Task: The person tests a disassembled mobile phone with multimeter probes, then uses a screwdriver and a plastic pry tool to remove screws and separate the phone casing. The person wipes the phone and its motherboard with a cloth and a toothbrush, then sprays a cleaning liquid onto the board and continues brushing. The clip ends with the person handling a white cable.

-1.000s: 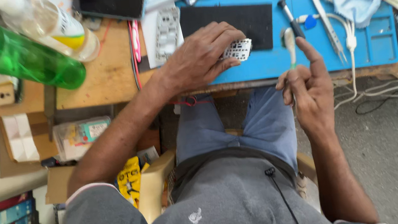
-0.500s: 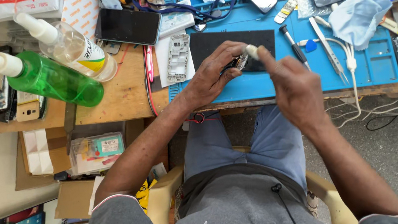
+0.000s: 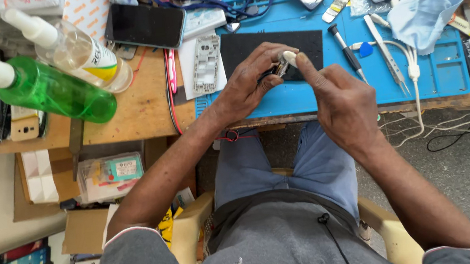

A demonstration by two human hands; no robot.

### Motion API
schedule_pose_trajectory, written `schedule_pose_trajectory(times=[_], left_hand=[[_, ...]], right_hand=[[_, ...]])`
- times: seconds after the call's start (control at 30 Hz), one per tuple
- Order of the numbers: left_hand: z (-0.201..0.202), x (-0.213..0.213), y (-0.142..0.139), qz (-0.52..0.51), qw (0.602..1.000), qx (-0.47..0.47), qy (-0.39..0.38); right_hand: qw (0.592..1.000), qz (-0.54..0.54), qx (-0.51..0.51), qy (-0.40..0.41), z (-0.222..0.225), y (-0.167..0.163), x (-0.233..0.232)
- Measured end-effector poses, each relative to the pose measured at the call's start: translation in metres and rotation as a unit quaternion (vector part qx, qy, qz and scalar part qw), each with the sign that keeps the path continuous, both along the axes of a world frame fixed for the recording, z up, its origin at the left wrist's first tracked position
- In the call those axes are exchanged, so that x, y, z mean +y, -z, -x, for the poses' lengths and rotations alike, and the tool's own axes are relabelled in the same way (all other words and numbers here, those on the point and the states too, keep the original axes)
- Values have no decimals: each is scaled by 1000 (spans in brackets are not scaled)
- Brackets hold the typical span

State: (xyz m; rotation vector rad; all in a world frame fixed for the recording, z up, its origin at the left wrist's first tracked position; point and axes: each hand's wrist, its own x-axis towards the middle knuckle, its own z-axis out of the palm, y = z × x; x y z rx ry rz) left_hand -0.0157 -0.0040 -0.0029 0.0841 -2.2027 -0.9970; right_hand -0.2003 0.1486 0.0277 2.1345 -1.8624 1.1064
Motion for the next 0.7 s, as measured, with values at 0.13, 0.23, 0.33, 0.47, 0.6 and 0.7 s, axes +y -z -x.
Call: schedule_pose_trajectory(times=[0.13, 0.23, 0.33, 0.47, 0.6, 0.7], left_hand=[[0, -1, 3, -11, 1000, -9, -2], [-1, -1, 3, -15, 1000, -18, 1], [-2, -1, 2, -82, 996, -3, 21], [-4, -5, 0, -390, 907, 97, 125], [-7, -4, 7, -552, 820, 89, 120], [-6, -2, 16, -566, 815, 76, 97]], right_hand=[[1000, 8, 18, 7, 2, 4, -1], [1000, 2, 3, 8, 10, 7, -8], [997, 34, -71, 8, 24, 7, -12], [987, 33, -157, 7, 34, 1, -12], [998, 36, -51, -26, 28, -5, -16], [999, 15, 12, -35, 20, -4, -28]])
